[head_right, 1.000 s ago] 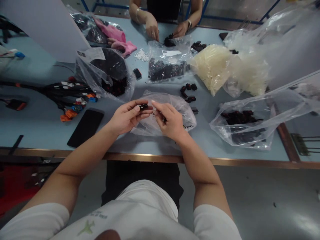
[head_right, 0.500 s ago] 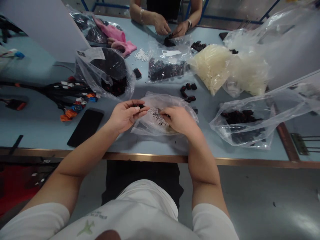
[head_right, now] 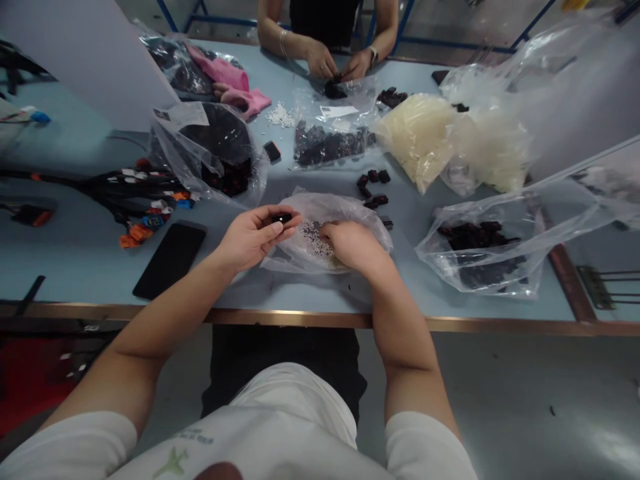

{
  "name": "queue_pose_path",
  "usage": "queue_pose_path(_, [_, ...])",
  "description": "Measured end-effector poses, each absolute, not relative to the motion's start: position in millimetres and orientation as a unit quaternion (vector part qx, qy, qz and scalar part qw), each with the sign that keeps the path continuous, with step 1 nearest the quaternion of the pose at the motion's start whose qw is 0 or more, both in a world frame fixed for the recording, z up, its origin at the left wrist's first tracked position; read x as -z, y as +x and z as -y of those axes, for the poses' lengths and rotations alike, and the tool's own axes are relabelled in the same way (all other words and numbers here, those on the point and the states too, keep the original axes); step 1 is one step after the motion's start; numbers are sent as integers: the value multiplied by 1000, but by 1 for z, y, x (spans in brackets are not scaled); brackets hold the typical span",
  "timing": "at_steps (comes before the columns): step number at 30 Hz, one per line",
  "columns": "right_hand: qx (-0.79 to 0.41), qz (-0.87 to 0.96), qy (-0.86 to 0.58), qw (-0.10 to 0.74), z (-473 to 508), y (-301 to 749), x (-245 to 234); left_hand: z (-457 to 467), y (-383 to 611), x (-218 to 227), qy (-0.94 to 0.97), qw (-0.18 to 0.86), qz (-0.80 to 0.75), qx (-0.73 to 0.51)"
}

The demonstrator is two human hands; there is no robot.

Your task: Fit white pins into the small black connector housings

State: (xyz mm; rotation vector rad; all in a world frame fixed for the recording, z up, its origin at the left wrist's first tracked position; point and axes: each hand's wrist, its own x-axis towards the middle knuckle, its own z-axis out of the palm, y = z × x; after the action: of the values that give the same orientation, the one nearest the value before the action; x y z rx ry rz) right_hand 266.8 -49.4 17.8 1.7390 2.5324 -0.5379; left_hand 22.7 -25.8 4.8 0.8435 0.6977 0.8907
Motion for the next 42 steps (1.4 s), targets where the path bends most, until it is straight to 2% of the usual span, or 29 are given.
queue_pose_path(6, [198,-812,544,-67,47,270,-14,27,21,-6,420,750,-320,-398])
queue_pose_path(14, [214,-739,546,-332,50,268,-10,33,22,-8,485,715,-333,-379])
queue_pose_path(20, [241,-697,515,-437,55,259,-12,37,22,-10,516,704,-326,-364])
queue_pose_path(28, [268,-650,517,-488,63,244,-10,36,23,-2,550,685,-313,-361])
queue_pose_path(32, [273,-666,466,-514,63,232,-5,36,22,6,572,659,-321,-368])
queue_pose_path(42, [339,-648,505,-457,65,227,-4,38,22,6,610,630,-330,-349])
